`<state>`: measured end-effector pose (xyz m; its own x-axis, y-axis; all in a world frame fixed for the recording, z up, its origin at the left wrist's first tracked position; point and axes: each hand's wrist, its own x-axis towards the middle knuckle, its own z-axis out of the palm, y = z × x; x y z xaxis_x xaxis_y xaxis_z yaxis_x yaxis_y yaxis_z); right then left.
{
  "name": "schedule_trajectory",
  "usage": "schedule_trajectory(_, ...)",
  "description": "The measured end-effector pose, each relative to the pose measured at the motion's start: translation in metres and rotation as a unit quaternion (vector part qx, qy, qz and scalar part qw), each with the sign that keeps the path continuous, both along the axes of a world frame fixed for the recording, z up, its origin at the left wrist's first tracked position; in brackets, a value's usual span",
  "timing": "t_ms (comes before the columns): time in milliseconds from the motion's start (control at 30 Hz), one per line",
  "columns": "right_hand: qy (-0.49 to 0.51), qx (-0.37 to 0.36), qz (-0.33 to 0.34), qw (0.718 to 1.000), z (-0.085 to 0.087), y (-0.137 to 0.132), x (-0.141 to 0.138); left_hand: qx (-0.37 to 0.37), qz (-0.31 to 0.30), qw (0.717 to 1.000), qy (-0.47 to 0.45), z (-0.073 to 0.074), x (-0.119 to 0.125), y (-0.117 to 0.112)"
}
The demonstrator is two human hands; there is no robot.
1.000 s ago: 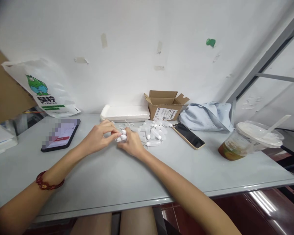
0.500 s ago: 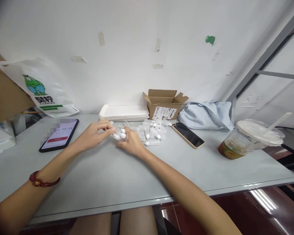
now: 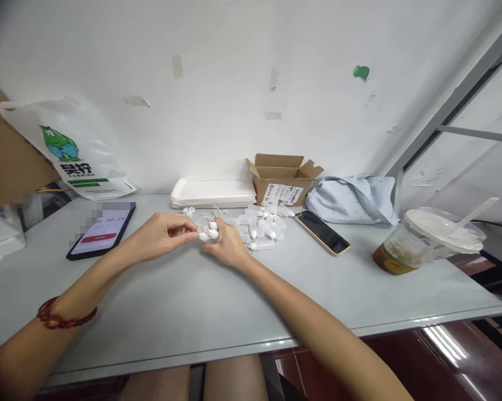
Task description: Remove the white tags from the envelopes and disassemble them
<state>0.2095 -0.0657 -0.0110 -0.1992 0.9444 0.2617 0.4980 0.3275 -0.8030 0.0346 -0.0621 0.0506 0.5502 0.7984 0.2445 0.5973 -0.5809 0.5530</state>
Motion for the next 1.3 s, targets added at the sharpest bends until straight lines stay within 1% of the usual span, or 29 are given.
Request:
schedule_trajectory(133, -0.008, -0.002, -0.010, 1.000, 0.001, -0.001, -0.001, -0.015, 0.019, 0.999, -0.035, 0.004, -0.003, 0.000)
schedule_trajectory(200, -0.007, -0.003, -0.012, 1.000, 0.001, -0.001, -0.001, -0.032, 0.036, 0.996, -0.069, 0.009, -0.007, -0.001)
schedule_trajectory(300, -0.004, 0.002, 0.005, 1.000, 0.000, -0.001, -0.001, -0.062, 0.053, 0.990, -0.116, 0.017, -0.012, -0.002)
schedule_trajectory(367, -0.008, 0.007, 0.003, 1.000, 0.000, -0.001, -0.001, -0.071, 0.058, 0.989, -0.120, 0.021, -0.015, -0.002)
schedule_trajectory(433, -0.016, 0.001, -0.012, 1.000, 0.001, -0.001, -0.001, -0.058, 0.062, 0.990, -0.112, 0.021, -0.016, -0.003)
schedule_trajectory(567, -0.022, -0.019, -0.024, 0.999, 0.004, -0.002, -0.001, -0.034, 0.053, 0.993, -0.104, 0.016, -0.015, -0.001)
schedule_trajectory(700, -0.028, -0.019, -0.024, 0.999, 0.003, -0.003, 0.000, -0.039, 0.012, 0.995, -0.086, 0.006, -0.011, 0.003)
schedule_trajectory(800, -0.027, -0.023, -0.031, 0.999, 0.003, -0.004, 0.002, -0.043, 0.002, 0.995, -0.085, 0.000, -0.008, 0.006)
schedule_trajectory(1000, -0.017, -0.031, -0.007, 0.999, 0.004, -0.004, 0.002, -0.033, -0.023, 0.998, -0.053, -0.008, 0.003, 0.002)
schedule_trajectory(1133, -0.028, -0.031, -0.007, 0.999, 0.005, -0.003, 0.000, -0.011, -0.012, 0.999, -0.045, -0.011, 0.006, 0.001)
schedule_trajectory(1233, -0.036, -0.021, -0.006, 0.999, 0.004, -0.003, -0.001, -0.008, 0.001, 0.999, -0.054, -0.008, 0.002, 0.002)
schedule_trajectory(1300, -0.030, -0.025, -0.011, 0.999, 0.004, -0.002, -0.001, -0.012, 0.028, 0.996, -0.085, -0.003, -0.004, 0.004)
